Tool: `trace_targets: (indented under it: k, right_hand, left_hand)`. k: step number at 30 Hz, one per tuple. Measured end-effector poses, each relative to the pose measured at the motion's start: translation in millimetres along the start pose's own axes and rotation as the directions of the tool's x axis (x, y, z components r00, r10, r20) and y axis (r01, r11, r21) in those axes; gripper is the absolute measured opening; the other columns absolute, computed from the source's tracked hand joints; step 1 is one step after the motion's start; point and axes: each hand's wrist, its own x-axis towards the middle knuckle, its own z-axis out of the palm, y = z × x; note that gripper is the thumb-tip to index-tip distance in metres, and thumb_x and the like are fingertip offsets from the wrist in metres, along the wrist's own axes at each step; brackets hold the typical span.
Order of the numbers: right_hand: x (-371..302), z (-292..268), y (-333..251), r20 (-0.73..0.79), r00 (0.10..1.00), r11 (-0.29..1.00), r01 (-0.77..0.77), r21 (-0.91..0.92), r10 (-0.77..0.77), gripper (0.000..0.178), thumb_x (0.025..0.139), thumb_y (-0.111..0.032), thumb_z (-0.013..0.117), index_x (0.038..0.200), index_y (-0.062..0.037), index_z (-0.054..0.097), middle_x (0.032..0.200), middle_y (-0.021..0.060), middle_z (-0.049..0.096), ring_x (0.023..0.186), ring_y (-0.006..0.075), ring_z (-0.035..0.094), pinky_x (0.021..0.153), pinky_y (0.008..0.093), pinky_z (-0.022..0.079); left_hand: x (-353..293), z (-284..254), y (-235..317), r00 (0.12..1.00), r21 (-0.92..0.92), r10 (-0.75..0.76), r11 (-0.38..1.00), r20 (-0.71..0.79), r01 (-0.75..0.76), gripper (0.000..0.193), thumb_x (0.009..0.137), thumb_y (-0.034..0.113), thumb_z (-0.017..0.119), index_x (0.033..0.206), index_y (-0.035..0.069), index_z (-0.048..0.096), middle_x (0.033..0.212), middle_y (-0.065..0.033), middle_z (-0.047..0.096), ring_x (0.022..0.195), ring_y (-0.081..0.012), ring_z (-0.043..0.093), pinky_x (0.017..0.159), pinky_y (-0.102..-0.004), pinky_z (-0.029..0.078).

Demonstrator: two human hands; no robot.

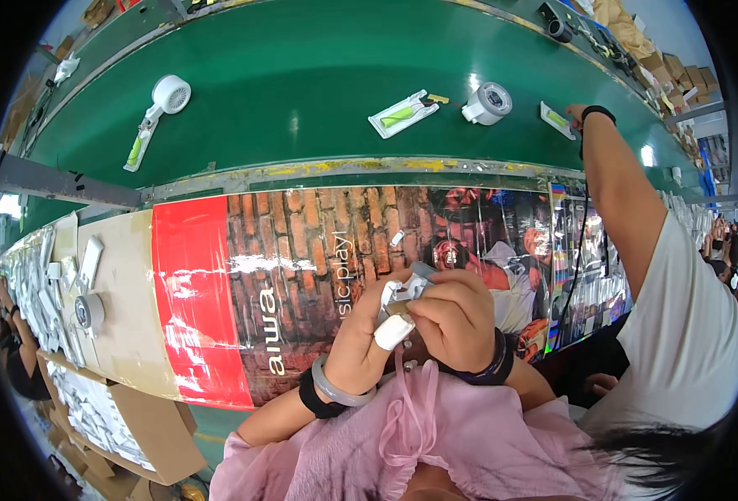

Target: Assemble small electronic components by applying adhesive tape and connecting plastic casing parts on a production line.

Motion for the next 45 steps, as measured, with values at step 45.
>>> trace_targets:
  k: [45]
  right_hand:
    - [-11, 2, -4, 0.022, 0.999, 0.997, 0.033, -0.073, -0.031, 0.023, 0.069, 0.000, 0.075, 0.087, -0.0061, 0.063, 0.081, 0.0039, 0.060, 0.072, 0.0226, 0.061, 0.089, 0.0395, 0.047]
  left_hand:
    - [-8, 9, -16, 0.992, -0.010, 0.047, 0.999, -0.115, -0.049, 0.034, 0.098, 0.013, 0.053, 0.129, -0.001, 0.055, 0.091, -0.0029, 0.062, 0.066, -0.0059, 0.055, 0.059, -0.0199, 0.046]
